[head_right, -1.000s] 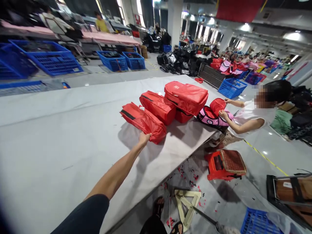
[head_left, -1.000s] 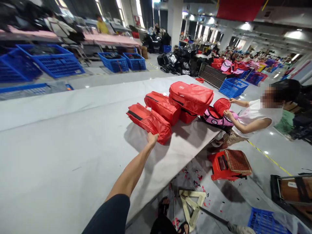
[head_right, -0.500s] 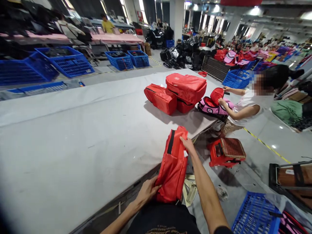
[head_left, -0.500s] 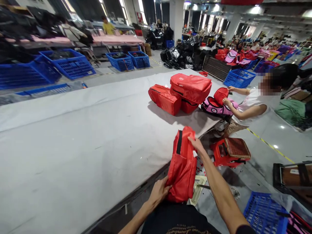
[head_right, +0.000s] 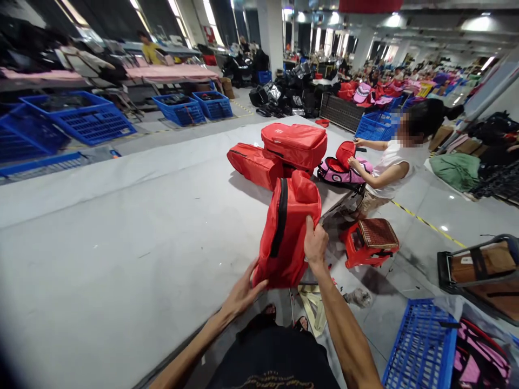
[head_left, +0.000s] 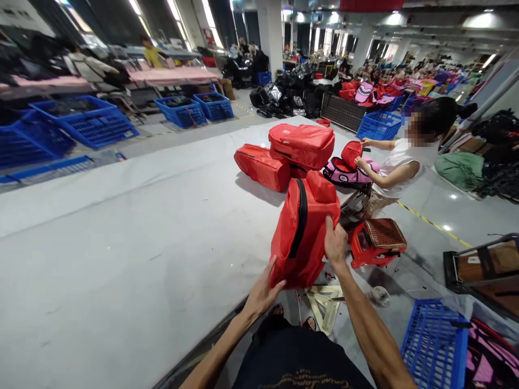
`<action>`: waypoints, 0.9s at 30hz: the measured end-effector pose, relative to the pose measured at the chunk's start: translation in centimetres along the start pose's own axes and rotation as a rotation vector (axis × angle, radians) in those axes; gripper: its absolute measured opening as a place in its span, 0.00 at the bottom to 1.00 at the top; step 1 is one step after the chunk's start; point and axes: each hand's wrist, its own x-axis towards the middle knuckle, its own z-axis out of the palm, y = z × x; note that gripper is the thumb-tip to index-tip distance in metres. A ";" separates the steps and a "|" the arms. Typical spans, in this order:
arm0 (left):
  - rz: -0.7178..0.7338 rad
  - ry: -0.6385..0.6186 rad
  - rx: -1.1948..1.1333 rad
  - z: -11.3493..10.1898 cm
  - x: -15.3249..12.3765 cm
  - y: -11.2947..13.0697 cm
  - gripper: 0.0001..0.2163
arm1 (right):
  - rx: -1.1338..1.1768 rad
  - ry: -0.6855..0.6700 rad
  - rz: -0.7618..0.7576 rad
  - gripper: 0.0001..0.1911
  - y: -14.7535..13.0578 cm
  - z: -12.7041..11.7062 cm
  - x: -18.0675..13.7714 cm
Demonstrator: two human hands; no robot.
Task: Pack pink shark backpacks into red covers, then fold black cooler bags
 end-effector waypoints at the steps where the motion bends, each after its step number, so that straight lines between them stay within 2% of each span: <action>1: 0.053 0.034 -0.076 -0.5 1.2 1.8 0.40 | -0.001 0.013 0.017 0.44 -0.1 0.1 -1.4; 4: 0.173 0.115 -0.275 -1.9 4.8 6.1 0.36 | -0.016 -0.057 0.061 0.46 0.5 1.8 -5.7; 7: 0.101 0.193 -0.316 -2.5 7.7 7.3 0.23 | 0.069 -0.225 0.067 0.47 1.1 3.0 -8.5; 9: 0.072 0.196 -0.333 -2.3 8.9 6.6 0.20 | 0.190 -0.292 0.043 0.45 0.7 2.8 -8.8; 12: 0.104 0.107 -0.400 -1.4 9.4 4.9 0.20 | 0.303 -0.229 -0.002 0.45 -1.4 1.4 -7.1; 14: 0.113 0.053 -0.418 -0.6 9.1 4.1 0.22 | 0.207 -0.154 0.011 0.48 -3.4 0.6 -5.3; 16: 0.131 0.038 -0.399 0.1 8.7 3.5 0.22 | 0.034 -0.110 0.037 0.46 -5.1 0.3 -3.9; 20: 0.189 0.059 -0.268 0.7 8.2 2.7 0.19 | -0.193 -0.084 0.061 0.41 -7.0 1.1 -3.2; 23: 0.255 0.049 -0.130 -0.3 8.9 2.2 0.20 | -0.254 -0.051 0.066 0.38 -7.2 1.9 -3.5; 25: 0.280 0.063 -0.035 -2.1 9.7 1.2 0.21 | -0.254 -0.023 0.056 0.36 -6.7 2.0 -3.4; 27: 0.200 0.143 0.031 -4.4 10.4 -1.0 0.19 | -0.242 0.019 0.065 0.36 -5.8 1.6 -3.1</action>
